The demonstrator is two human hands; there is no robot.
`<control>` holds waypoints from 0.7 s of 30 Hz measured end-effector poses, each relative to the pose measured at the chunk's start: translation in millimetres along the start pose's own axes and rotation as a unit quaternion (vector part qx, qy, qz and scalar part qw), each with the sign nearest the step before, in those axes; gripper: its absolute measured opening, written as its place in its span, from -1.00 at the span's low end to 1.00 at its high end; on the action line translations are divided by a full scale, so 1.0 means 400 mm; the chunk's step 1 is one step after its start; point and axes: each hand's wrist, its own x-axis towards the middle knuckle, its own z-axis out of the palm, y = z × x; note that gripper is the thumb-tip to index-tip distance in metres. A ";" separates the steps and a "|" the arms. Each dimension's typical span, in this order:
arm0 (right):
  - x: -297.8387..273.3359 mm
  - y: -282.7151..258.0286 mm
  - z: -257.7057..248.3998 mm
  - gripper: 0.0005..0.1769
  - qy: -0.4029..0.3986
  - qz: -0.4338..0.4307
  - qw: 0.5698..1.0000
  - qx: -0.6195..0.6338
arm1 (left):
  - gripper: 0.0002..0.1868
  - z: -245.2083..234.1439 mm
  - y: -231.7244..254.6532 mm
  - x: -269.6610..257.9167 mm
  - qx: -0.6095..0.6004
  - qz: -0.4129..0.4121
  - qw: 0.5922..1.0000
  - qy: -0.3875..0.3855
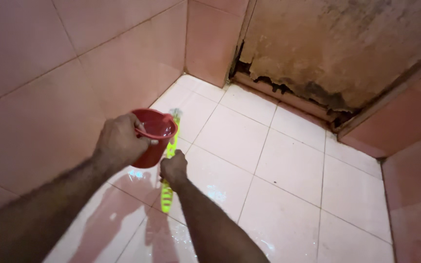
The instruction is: The person scrubs the tiled wall corner and the base of a wooden door using a brush, then fills a bucket with water from a faucet and pours it onto the floor and wall.
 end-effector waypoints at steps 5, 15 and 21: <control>-0.044 -0.083 0.021 -0.64 0.037 -0.037 0.998 0.035 | -0.63 -0.048 0.058 0.067 0.026 0.003 1.000 -0.014; -0.010 -0.178 -0.050 -0.50 0.067 -0.045 0.976 0.201 | -0.39 -0.067 0.193 0.179 0.054 0.023 0.994 -0.090; 0.000 -0.212 -0.206 -0.40 0.032 -0.035 0.976 0.211 | -0.41 0.029 0.221 0.276 0.056 0.071 0.993 -0.072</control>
